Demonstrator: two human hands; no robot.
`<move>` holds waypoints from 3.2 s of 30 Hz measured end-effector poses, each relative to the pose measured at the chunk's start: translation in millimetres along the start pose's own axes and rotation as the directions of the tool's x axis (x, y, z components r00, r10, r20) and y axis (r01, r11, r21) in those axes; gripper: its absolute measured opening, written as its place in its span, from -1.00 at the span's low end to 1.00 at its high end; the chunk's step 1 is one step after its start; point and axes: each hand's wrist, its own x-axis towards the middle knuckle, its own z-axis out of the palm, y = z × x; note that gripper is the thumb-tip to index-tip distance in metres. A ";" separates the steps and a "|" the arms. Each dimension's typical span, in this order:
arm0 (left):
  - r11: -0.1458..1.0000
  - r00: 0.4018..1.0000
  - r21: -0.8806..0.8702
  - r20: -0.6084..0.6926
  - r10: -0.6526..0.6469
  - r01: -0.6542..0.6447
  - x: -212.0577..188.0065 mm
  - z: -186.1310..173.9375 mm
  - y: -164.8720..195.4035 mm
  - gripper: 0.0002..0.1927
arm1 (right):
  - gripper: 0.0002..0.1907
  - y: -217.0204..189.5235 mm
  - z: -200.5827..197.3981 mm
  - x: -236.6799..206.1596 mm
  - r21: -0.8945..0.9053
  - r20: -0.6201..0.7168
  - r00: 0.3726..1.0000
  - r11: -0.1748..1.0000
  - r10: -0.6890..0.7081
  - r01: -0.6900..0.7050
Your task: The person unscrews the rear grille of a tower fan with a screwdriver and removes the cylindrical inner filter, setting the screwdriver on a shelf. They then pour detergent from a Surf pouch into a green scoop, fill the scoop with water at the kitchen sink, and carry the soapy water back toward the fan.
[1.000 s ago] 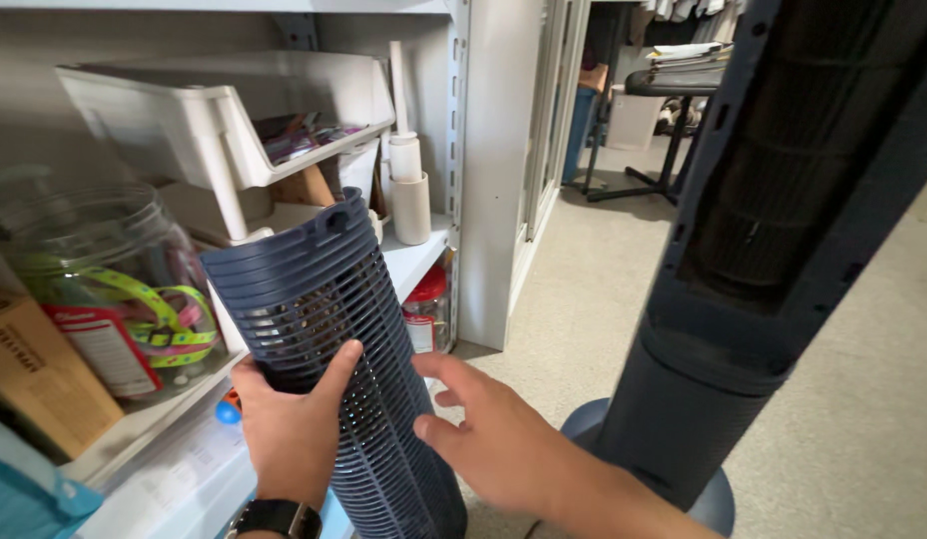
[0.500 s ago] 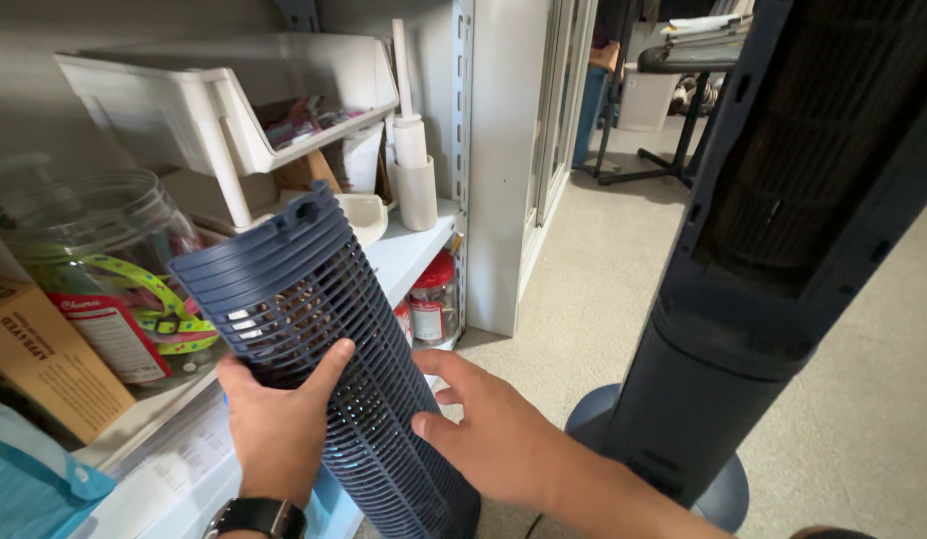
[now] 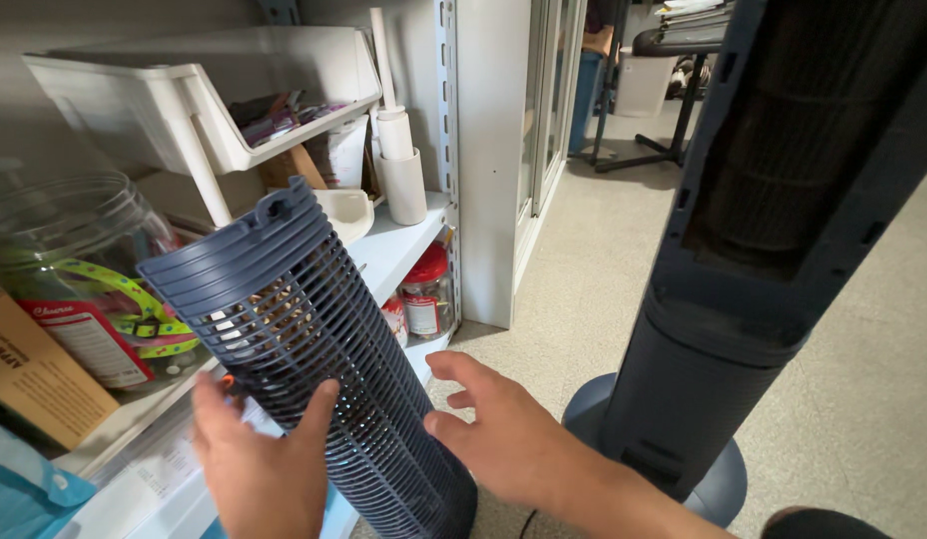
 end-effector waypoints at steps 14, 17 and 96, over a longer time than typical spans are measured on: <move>0.965 0.862 -0.234 0.506 0.016 0.119 -45.2 10.7 92.6 -0.74 | -0.42 10.1 -32.4 -18.3 -0.044 -0.134 0.974 0.983 -0.185 0.180; 0.977 0.750 -0.187 0.660 0.047 0.104 -28.4 6.3 135.2 -0.67 | -0.55 -6.8 -51.2 -21.1 0.020 -0.150 0.952 0.962 -0.267 0.273; 0.521 -0.132 -0.217 -0.972 -0.196 0.825 -99.0 -1244.9 306.9 -0.73 | -0.57 -862.0 615.8 -812.1 0.889 0.454 -0.723 0.309 -0.520 0.337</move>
